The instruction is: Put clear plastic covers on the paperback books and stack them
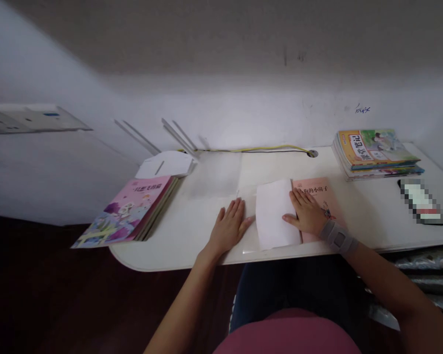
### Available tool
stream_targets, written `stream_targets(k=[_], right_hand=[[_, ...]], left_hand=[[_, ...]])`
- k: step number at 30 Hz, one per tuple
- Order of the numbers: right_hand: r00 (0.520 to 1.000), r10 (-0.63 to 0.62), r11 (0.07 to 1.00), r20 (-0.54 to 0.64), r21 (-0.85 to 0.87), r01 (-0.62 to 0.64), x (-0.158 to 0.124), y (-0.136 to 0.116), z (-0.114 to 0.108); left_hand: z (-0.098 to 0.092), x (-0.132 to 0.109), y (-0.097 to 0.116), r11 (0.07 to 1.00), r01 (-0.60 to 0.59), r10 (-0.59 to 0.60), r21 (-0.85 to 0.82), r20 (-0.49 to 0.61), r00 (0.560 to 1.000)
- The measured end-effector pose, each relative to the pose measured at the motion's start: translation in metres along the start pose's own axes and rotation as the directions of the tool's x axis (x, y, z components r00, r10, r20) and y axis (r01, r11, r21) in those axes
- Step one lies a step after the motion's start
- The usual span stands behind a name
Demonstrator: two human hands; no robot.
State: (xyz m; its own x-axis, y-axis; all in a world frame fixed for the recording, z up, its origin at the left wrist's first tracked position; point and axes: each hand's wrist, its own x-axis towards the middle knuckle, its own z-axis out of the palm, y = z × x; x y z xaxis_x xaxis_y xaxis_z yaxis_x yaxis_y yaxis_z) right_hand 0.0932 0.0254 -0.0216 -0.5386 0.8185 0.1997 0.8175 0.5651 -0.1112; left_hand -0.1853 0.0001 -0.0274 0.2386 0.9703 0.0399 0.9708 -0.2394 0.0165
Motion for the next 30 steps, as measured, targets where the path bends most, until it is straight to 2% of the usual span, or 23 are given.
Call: stream_targets(k=[10,18,26,30], right_hand=[[0.992,0.127,0.992,-0.007,-0.023,-0.127,0.0,-0.018,0.005],[0.996,0.038,0.999,0.085,-0.004,-0.038,0.016,-0.014,0.004],[0.999,-0.002,0.997,0.038,-0.075,0.005,0.019,-0.016,0.009],[0.998,0.015,0.992,0.054,-0.127,-0.008,0.022,-0.02,0.006]], left_hand=[[0.006,0.001,0.0,1.0,-0.006,0.006,-0.005,-0.05,0.999],[0.006,0.0,0.0,1.0,-0.019,0.017,-0.019,-0.085,0.996],[0.006,-0.001,-0.001,0.999,-0.015,0.012,-0.05,-0.067,0.998],[0.012,-0.001,-0.001,0.993,0.031,-0.045,-0.112,-0.133,0.99]])
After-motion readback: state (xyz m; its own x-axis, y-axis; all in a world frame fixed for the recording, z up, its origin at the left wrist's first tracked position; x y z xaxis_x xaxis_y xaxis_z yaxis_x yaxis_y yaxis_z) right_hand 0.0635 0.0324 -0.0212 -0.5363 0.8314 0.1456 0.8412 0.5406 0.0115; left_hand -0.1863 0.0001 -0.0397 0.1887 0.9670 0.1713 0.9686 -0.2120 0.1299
